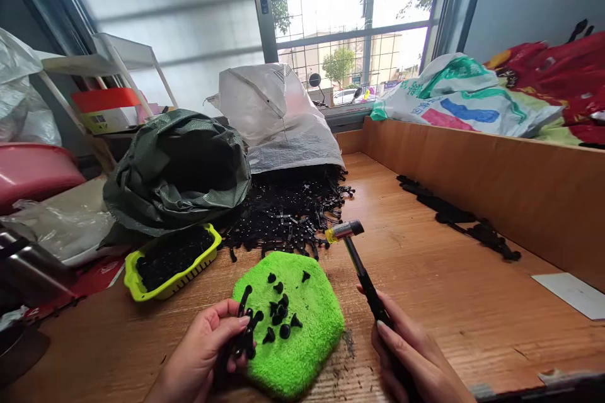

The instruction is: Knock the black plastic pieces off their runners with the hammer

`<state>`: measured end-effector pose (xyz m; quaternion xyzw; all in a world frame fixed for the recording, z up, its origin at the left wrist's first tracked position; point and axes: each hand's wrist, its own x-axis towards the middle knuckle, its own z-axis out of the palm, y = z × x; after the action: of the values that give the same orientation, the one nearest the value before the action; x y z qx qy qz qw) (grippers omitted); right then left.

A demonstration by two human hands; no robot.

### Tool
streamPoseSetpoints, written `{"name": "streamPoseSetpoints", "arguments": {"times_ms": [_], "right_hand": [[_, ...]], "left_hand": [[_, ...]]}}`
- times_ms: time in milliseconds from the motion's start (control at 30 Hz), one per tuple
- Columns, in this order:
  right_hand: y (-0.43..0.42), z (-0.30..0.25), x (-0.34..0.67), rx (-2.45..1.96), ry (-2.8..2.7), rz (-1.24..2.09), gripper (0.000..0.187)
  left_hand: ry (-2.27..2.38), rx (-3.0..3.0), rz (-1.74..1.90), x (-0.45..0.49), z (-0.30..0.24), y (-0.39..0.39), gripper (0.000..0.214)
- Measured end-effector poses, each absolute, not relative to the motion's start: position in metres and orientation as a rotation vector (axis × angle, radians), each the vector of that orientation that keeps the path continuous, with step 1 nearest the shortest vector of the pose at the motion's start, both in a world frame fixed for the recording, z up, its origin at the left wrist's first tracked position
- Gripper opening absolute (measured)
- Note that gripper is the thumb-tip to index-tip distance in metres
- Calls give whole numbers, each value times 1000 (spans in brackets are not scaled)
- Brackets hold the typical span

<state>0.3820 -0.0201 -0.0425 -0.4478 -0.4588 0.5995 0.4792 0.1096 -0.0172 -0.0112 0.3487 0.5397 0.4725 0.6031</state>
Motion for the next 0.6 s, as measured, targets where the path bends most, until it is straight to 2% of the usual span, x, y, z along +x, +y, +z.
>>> {"name": "streamPoseSetpoints", "arguments": {"times_ms": [367,600], "right_hand": [[-25,-43,379,-1148,-1034,1429,64],[-24,-41,380,-1153,-1043,1436,64]], "left_hand": [[1139,1025,1118,114,21,7,34],[1125,1078,1097,120,19,20,31]]}}
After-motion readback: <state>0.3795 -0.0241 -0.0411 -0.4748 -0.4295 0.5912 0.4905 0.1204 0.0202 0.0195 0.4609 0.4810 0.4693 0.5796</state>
